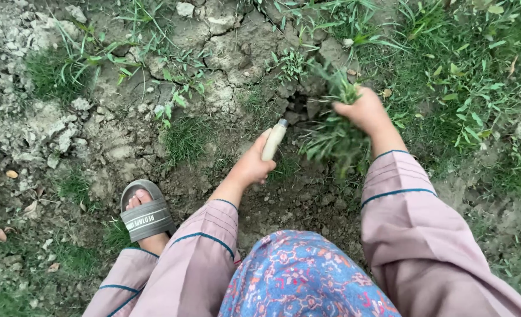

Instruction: Pulling weeds and grass out of a dirt garden using a hand trowel.

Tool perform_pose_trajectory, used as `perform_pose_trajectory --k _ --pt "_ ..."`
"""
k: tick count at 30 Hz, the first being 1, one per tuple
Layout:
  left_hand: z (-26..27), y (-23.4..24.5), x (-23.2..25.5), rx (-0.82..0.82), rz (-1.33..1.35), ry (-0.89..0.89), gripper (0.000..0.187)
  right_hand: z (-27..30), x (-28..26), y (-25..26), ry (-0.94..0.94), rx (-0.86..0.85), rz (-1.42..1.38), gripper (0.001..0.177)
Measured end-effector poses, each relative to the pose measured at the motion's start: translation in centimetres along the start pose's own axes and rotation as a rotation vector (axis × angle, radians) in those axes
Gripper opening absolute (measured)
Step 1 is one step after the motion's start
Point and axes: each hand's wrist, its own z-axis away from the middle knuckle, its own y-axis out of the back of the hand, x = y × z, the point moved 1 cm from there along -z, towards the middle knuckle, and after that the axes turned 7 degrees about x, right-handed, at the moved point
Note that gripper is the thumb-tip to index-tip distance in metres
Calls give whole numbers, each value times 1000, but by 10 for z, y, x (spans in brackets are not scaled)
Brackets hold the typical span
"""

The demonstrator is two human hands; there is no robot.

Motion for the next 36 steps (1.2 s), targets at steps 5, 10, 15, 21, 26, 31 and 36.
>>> perform_pose_trajectory --k 5,10,15,21,26,31,36 --pt "4 1 6 -8 6 18 96 3 22 23 116 -8 -356 32" --pt "2 2 5 -11 21 16 96 26 45 43 -23 49 -711 29" --pt "3 2 7 -17 22 8 96 48 46 37 -137 134 -938 44" --pt "8 3 13 -15 8 7 95 24 31 -22 -151 190 -439 51" --pt "8 3 12 -17 0 9 95 12 23 -57 -260 102 -329 68" --pt "5 2 8 -16 8 12 95 12 20 -69 -560 52 -384 116" --pt "6 3 8 -20 24 9 95 8 23 -75 -589 -73 -356 119"
